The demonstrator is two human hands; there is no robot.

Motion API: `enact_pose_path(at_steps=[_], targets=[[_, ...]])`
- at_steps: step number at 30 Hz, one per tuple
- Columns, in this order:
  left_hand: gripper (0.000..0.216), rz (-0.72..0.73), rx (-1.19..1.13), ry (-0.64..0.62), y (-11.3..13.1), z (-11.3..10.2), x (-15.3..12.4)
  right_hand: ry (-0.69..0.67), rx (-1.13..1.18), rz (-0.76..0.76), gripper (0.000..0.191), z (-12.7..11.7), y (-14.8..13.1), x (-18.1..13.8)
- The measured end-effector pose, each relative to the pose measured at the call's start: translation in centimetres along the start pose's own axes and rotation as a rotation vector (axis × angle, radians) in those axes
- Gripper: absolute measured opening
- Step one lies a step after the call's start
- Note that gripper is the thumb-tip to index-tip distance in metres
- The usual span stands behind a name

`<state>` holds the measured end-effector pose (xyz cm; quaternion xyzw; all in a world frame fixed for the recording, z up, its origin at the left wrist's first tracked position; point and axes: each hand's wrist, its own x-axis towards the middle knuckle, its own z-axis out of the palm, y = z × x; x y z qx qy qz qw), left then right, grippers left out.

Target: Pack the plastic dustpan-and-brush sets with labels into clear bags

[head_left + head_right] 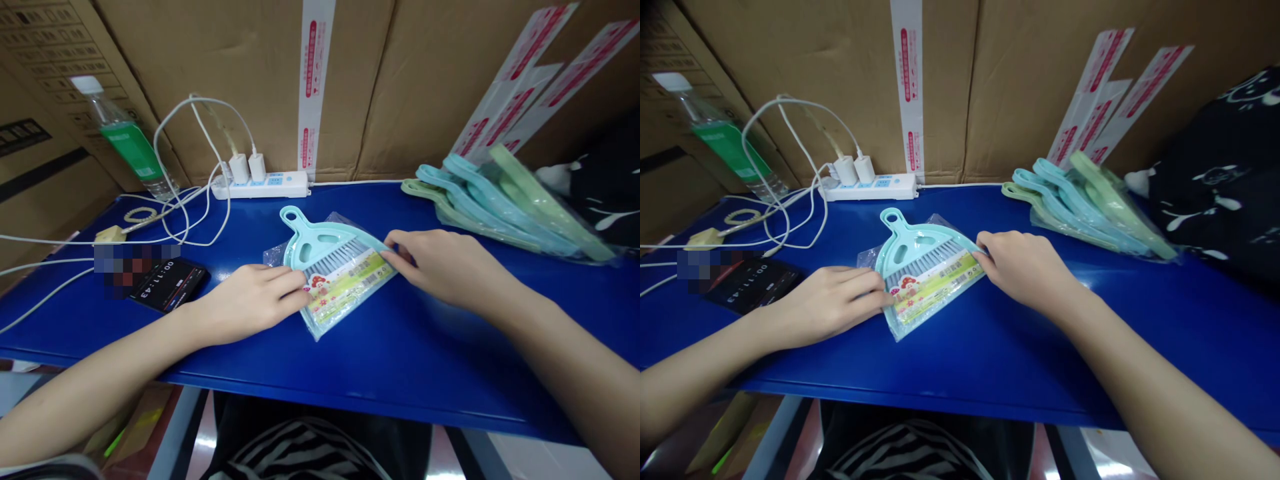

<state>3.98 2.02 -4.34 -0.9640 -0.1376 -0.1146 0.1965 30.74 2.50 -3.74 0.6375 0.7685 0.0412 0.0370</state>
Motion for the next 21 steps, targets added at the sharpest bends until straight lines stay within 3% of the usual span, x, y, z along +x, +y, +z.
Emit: enact_pose_path(at_steps=[15, 21], targets=[[0.03, 0.074, 0.019, 0.005, 0.11, -0.01, 0.26, -0.032, -0.044, 0.009, 0.021, -0.32, -0.38, -0.09], [0.027, 0.005, -0.021, -0.009, 0.09, 0.15, -0.09, -0.069, -0.048, 0.025, 0.021, -0.37, -0.46, -0.09]])
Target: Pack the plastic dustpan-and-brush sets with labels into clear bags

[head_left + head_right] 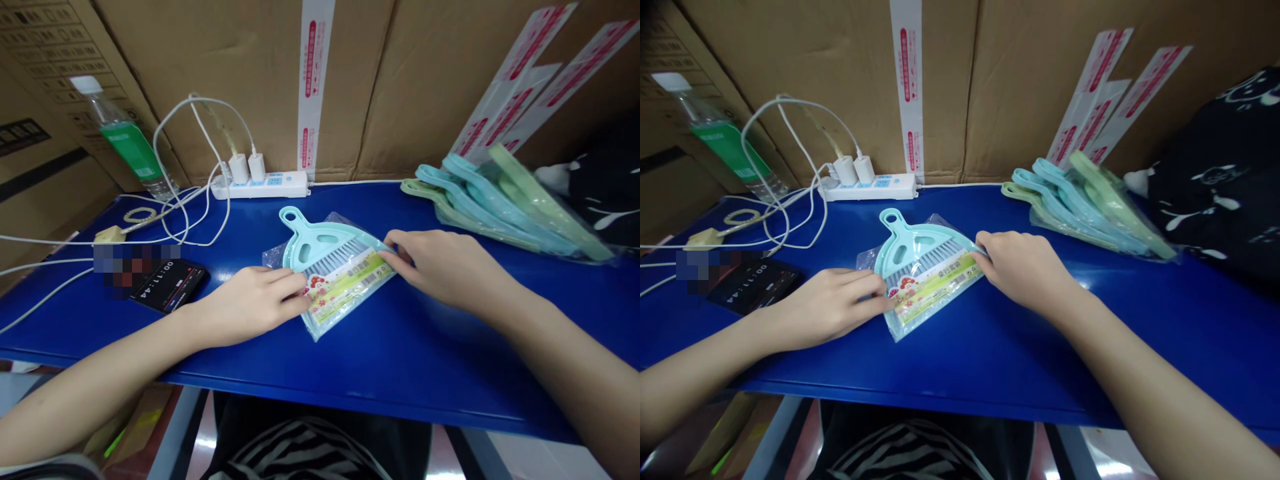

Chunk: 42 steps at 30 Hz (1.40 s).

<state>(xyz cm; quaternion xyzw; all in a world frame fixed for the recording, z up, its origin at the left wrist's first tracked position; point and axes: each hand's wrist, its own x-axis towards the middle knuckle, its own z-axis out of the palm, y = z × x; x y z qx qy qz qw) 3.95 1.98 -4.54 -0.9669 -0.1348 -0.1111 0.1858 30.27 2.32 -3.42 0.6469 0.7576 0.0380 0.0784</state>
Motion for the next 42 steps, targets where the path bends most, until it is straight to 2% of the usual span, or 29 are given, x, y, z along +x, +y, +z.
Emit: enact_pose_path(at_steps=[5, 27, 34, 42], targets=[[0.028, -0.002, 0.001, -0.044, -0.1, 0.0, -0.2, -0.022, -0.025, 0.007, 0.022, -0.1, -0.3, 0.0], [0.031, 0.019, 0.004, 0.038, 0.0, -0.2, 0.3, 0.077, -0.004, 0.017, 0.03, 0.8, -0.3, 0.3], [0.028, 0.025, 0.012, 0.028, 0.0, -0.1, 0.4, 0.012, -0.029, 0.049, 0.022, 0.5, -0.4, 0.4], [0.031, 0.029, 0.023, 0.008, 0.1, -0.2, 0.3, 0.084, -0.028, 0.027, 0.045, 0.9, -1.0, 0.1]])
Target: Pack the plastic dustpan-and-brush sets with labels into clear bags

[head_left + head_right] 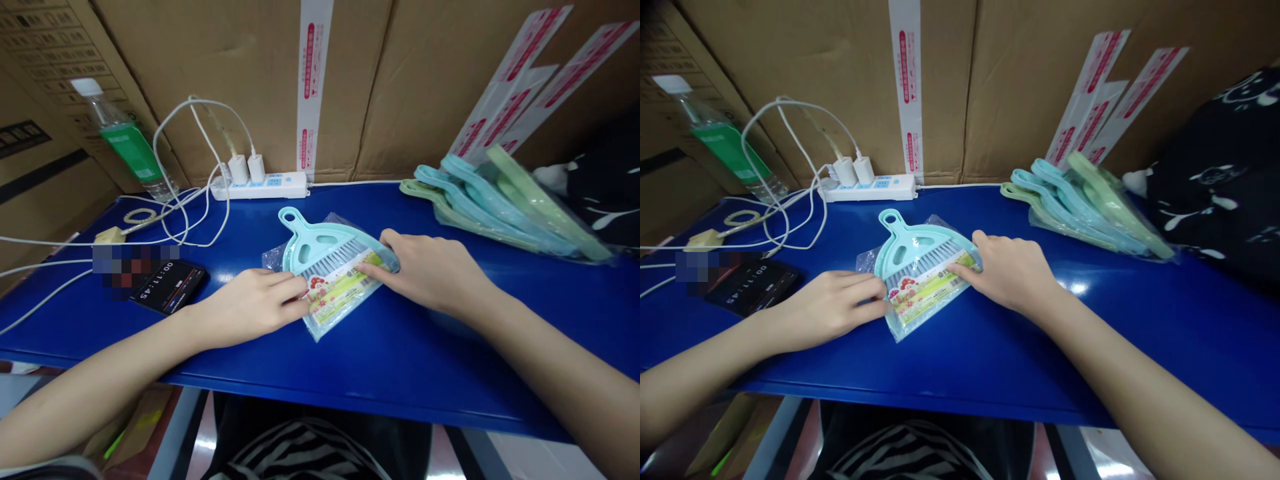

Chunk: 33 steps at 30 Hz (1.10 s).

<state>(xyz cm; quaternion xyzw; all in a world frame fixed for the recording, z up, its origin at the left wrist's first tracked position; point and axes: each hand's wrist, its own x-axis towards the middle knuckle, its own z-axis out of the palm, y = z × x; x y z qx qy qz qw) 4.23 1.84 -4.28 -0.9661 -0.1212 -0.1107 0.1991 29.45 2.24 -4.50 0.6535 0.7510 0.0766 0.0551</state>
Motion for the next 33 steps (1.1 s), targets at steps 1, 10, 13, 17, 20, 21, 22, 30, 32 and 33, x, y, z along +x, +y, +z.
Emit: enact_pose_path(at_steps=[1, 10, 13, 17, 20, 21, 22, 30, 32, 33], targets=[[0.031, 0.002, -0.002, 0.002, 0.0, 0.0, 0.0, 0.006, 0.007, 0.003, 0.047, 0.1, 0.0, 0.0], [0.025, 0.005, -0.008, -0.004, -0.1, 0.0, 0.1, -0.026, 0.075, 0.032, 0.042, 0.0, 0.4, 0.3], [0.025, 0.011, -0.005, -0.012, 0.0, -0.1, 0.0, -0.02, 0.098, 0.022, 0.034, -0.1, 0.6, 0.4], [0.026, 0.01, -0.008, 0.004, 0.0, -0.1, -0.1, 0.032, 0.094, -0.023, 0.027, 0.3, 1.0, 0.5], [0.027, 0.008, -0.016, 0.003, 0.0, -0.1, -0.1, 0.052, 0.066, -0.043, 0.027, 0.4, 0.9, 0.5], [0.027, 0.008, -0.019, 0.001, 0.0, -0.1, -0.1, 0.043, 0.053, -0.035, 0.027, 0.4, 0.8, 0.4], [0.026, 0.008, -0.022, -0.001, 0.0, -0.1, 0.0, 0.031, 0.04, -0.023, 0.027, 0.4, 0.7, 0.4], [0.025, 0.01, -0.008, -0.025, 0.0, 0.0, -0.1, 0.381, 0.153, -0.226, 0.03, 0.4, 1.1, -0.2], [0.025, 0.01, -0.006, -0.021, 0.0, 0.0, -0.1, 0.374, 0.198, -0.442, 0.032, 0.2, 1.3, -0.4], [0.025, 0.011, -0.009, -0.018, 0.0, 0.0, -0.1, 0.353, 0.229, -0.549, 0.033, 0.1, 1.3, -0.5]])
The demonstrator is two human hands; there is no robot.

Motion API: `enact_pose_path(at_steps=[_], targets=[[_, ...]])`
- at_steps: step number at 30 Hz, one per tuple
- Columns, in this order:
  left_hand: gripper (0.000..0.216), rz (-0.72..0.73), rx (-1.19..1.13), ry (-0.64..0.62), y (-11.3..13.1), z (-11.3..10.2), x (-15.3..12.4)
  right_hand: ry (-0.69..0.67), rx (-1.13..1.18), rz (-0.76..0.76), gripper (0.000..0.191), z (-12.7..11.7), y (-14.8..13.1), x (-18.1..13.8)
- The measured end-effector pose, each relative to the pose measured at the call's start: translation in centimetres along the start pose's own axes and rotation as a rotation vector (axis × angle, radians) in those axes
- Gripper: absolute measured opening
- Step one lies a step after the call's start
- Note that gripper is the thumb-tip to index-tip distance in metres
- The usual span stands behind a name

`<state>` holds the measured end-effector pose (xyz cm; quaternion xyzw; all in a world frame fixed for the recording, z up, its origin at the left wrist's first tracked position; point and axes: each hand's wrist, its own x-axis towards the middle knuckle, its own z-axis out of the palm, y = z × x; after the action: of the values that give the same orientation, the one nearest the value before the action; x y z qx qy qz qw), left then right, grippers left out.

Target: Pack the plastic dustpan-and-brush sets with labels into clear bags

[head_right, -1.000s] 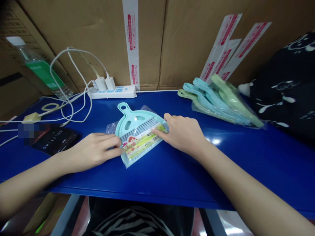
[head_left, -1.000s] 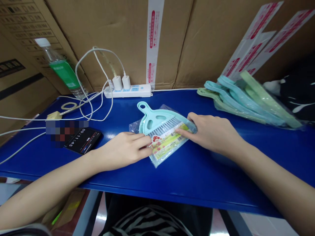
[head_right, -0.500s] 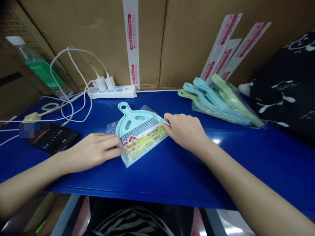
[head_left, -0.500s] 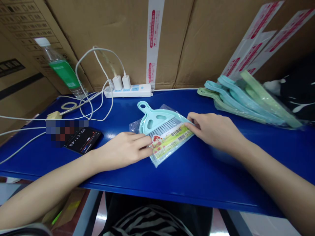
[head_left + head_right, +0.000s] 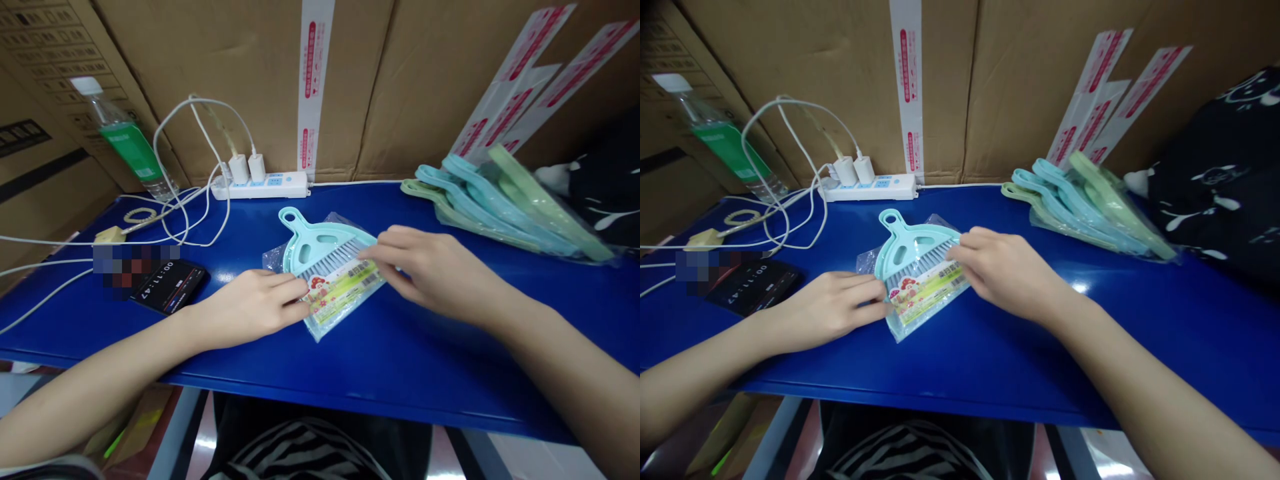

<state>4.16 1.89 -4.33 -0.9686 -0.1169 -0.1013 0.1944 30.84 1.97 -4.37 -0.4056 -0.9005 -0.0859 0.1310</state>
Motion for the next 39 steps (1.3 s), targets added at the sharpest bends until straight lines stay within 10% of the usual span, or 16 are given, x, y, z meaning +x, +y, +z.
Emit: enact_pose_path(at_steps=[4, 21, 39], targets=[[0.027, 0.006, -0.015, 0.023, 0.01, -0.01, 0.03, -0.065, 0.163, -0.163, 0.036, 0.01, -0.23, 0.05], [0.028, 0.008, -0.025, 0.017, 0.02, 0.04, 0.09, -0.115, 0.0, 0.011, 0.035, -0.13, 0.52, -0.03], [0.028, -0.01, -0.003, 0.04, 0.11, 0.14, 0.05, -0.254, -0.18, 0.456, 0.019, 0.23, 0.71, 0.44]])
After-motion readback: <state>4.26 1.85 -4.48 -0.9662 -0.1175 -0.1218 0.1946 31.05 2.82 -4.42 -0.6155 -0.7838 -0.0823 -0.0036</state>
